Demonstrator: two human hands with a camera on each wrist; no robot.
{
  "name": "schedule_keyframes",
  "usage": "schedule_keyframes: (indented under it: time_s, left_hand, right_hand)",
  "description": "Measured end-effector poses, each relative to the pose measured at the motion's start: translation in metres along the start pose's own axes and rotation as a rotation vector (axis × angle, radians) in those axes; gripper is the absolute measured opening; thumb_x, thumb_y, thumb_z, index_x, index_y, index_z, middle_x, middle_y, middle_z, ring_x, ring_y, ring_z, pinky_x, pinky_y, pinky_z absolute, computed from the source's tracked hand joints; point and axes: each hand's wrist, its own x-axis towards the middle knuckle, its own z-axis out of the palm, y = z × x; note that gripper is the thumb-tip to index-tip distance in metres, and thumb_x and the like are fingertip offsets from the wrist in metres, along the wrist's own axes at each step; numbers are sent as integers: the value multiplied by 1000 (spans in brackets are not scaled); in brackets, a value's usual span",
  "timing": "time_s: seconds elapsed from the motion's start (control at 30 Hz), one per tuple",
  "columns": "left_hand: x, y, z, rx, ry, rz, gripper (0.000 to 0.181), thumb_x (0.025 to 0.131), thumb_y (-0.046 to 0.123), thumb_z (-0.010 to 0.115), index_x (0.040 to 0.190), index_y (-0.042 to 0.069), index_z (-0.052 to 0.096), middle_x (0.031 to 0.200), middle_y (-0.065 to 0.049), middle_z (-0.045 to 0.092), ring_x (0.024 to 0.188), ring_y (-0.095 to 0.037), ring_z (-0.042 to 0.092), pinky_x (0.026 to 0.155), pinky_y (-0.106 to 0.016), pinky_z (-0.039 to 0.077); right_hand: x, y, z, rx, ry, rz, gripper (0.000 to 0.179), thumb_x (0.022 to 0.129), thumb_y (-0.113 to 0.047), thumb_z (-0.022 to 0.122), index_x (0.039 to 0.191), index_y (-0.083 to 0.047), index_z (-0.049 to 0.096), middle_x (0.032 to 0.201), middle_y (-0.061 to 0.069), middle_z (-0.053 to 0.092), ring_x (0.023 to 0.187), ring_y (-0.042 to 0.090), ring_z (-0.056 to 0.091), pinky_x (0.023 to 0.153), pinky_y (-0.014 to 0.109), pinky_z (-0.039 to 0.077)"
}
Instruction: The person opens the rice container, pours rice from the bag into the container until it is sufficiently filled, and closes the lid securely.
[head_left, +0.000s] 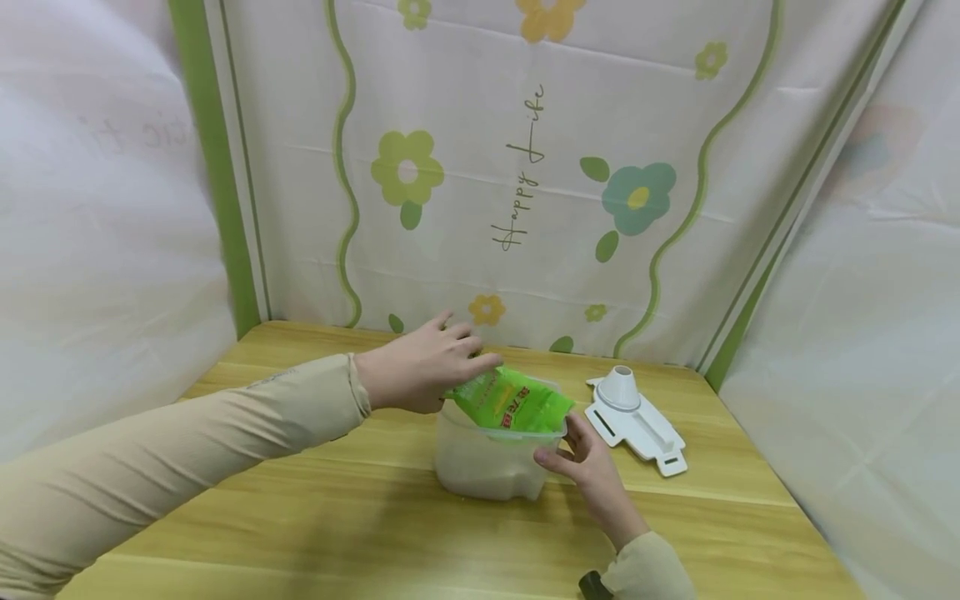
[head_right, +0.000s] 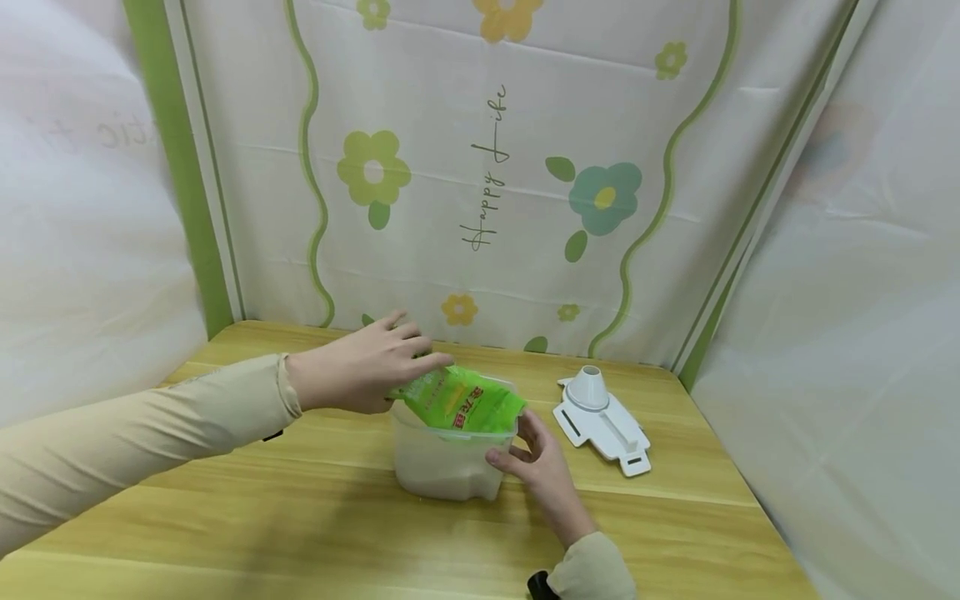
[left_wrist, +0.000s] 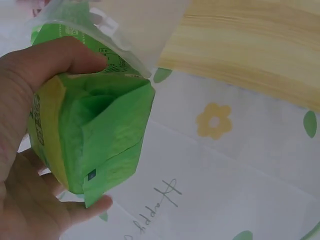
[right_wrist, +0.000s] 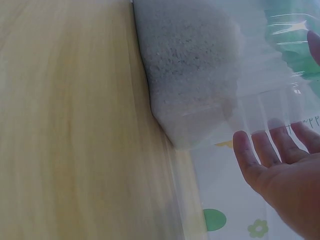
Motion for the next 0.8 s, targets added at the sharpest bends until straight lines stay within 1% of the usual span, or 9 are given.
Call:
schedule_keyframes:
  time_s: [0.07, 0.13, 0.2, 0.3, 0.37, 0.43, 0.57, 0.7, 0.8]
  left_hand:
    - [-2, -3, 1, -74, 22, -25, 65, 70, 16, 83, 130, 12, 56, 116, -7, 63, 107, -30, 56, 102, -66, 35]
    - [-4, -5, 3, -134, 56, -43, 62, 68, 15, 83, 126, 10, 60, 118, -6, 64, 107, -29, 56, 101, -68, 34]
    - [-6, -6, 4, -180, 81, -54, 60, 67, 14, 84, 122, 10, 62, 119, -6, 63, 105, -29, 56, 100, -63, 39]
    - [-7, -8, 6, -252, 131, -47, 56, 66, 8, 83, 118, 8, 64, 114, -6, 64, 102, -27, 56, 93, -49, 48]
    - [-8, -10, 7, -292, 151, -35, 54, 66, 5, 82, 117, 7, 65, 112, -6, 64, 102, -26, 55, 89, -42, 49]
    - [-8, -11, 7, -335, 170, -17, 52, 67, 3, 82, 116, 5, 65, 110, -6, 64, 101, -25, 55, 88, -39, 50]
    - [-10, -13, 7, -407, 157, 19, 53, 67, 1, 82, 116, 3, 64, 110, -8, 63, 102, -25, 54, 86, -35, 50]
    - [-11, -14, 5, -472, 95, 34, 58, 64, 0, 82, 119, 3, 63, 113, -8, 61, 106, -22, 52, 86, -31, 51]
    - [-11, -15, 5, -501, 65, 38, 60, 64, 1, 83, 120, 2, 63, 113, -7, 61, 107, -21, 52, 86, -30, 52]
  right_hand:
    - [0, 0, 0, 3, -2, -1, 68, 86, -5, 74, 146, -15, 44, 141, 8, 49, 129, 25, 44, 100, 38, 45]
    - [0, -1, 0, 5, -2, 0, 67, 87, -4, 74, 146, -15, 44, 141, 8, 49, 129, 25, 44, 100, 37, 45]
    - [1, -2, 0, 6, -4, -2, 67, 87, -4, 74, 146, -14, 44, 141, 9, 49, 129, 25, 44, 100, 37, 45]
    - [2, -3, 0, 11, -9, -2, 67, 87, -3, 73, 146, -14, 43, 142, 9, 48, 129, 25, 44, 100, 36, 45]
    - [2, -3, 0, 14, -11, -4, 68, 87, -3, 74, 146, -14, 43, 142, 10, 48, 129, 26, 44, 100, 36, 45]
    - [3, -3, 0, 17, -13, -3, 68, 87, -3, 74, 146, -14, 43, 141, 10, 48, 129, 26, 44, 100, 36, 45]
    - [3, -3, 0, 13, -13, -5, 67, 87, -3, 74, 146, -14, 44, 141, 10, 49, 130, 25, 44, 100, 36, 45]
    - [1, -1, 0, 10, -12, -1, 66, 88, -3, 73, 146, -13, 43, 141, 10, 49, 130, 24, 43, 101, 36, 45]
    - [1, 0, -1, 13, -13, -1, 66, 88, -3, 73, 146, -13, 43, 141, 11, 49, 130, 25, 44, 100, 36, 45]
